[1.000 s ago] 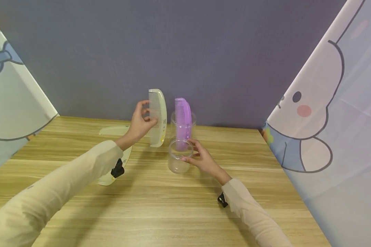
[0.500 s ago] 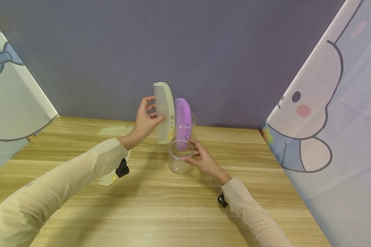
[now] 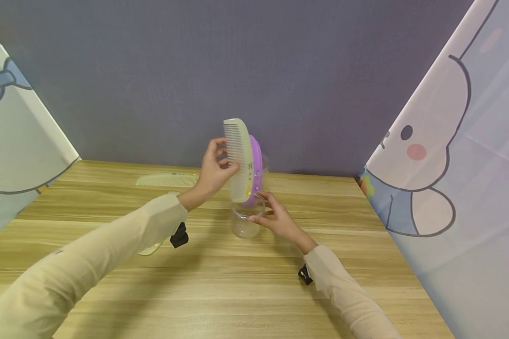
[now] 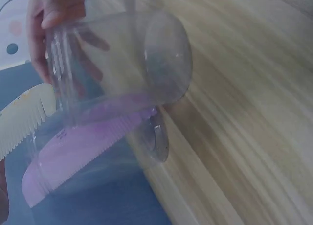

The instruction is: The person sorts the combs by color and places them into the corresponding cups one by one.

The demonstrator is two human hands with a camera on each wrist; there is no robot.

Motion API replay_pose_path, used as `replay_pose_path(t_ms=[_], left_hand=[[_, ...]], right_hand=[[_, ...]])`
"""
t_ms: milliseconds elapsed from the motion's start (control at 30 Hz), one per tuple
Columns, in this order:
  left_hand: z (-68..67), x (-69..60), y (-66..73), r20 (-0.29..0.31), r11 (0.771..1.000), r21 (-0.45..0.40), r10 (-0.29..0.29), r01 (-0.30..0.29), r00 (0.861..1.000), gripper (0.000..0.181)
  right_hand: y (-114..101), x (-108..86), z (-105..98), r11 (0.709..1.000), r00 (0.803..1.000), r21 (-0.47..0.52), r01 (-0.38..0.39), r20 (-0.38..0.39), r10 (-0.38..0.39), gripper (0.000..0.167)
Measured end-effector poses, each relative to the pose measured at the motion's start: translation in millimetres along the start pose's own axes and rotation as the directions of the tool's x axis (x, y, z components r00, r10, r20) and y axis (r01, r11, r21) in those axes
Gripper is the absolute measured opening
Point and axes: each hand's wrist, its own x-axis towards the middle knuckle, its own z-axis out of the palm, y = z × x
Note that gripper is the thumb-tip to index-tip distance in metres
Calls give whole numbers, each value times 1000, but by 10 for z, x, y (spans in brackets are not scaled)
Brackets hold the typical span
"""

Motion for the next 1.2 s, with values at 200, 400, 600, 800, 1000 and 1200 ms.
replay_pose_path(t_ms=[200,400,600,800,1000,1200], left_hand=[[72,-113,39,34,999,-10,-34,35,999,54],[105,-198,-54,69,999,9,-40,40,997,52],[124,-265,-128,92,999,21,-33,31,995,49],[137,-326,-154,89,997,80,-12,5,996,44],[142,-375,-175,83,993,115,-18,9,996,41],[140,-390,-208,95,993,116,-24,13,995,39]], right_hand=[[-22,-6,-7,1000,1000,-10,1,4,-1,65],[-18,-10,-2,1000,1000,-7,6,12,-6,65],[-7,-13,1,1000,1000,-16,-5,11,6,64],[-17,-11,4,1000,1000,-13,-7,0,7,65],[-28,-10,7,1000,1000,-3,8,-2,-8,65],[-27,-13,8,1000,1000,-1,7,-4,-7,64]])
